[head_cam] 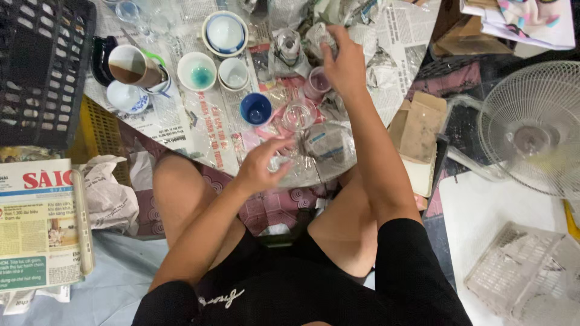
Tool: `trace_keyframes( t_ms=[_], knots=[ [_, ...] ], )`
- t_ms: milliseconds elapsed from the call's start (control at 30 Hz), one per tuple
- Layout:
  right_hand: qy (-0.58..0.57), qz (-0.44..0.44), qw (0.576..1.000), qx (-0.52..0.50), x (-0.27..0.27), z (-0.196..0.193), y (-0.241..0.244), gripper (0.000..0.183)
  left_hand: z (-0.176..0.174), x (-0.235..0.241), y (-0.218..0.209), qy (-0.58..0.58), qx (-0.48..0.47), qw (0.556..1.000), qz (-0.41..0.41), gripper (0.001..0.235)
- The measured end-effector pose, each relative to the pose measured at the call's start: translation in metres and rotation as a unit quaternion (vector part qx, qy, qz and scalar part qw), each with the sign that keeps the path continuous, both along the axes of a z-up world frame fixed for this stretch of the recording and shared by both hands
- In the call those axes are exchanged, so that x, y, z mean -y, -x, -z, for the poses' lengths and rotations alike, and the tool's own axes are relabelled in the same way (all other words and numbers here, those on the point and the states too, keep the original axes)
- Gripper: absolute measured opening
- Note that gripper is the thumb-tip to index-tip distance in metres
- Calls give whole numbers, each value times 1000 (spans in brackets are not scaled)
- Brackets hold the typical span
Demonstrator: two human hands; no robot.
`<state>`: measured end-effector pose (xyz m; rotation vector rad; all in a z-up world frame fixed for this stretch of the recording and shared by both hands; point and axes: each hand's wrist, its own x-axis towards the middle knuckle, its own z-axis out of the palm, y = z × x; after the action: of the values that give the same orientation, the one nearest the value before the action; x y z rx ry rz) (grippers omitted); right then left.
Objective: The person sits on the floor and wraps small cups in newspaper. They pick up a cup, place it on a newspaper sheet, fold the paper around it, and place the wrapped bundle into a black crate. This process is repeated for multiple cups.
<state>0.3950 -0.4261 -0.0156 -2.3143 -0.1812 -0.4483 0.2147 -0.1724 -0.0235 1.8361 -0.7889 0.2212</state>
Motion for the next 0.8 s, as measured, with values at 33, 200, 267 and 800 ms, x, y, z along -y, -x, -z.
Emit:
trace_keyframes(
  t_ms=[33,200,267,800],
  knots=[
    [28,-8,999,34,-2,3,-5,28,-1,1,-1,-7,-12,1000,3,50],
    [98,42,994,6,-12,17,-20,30,-4,4,2,13,-18,1000,6,46],
    [89,32,995,15,-14,21,-21,30,-4,6,1,10,-46,999,12,47],
    [-17,-111,980,167,-45,-51,83,30,2,1,10,20,71,997,-10,43]
  ],
)
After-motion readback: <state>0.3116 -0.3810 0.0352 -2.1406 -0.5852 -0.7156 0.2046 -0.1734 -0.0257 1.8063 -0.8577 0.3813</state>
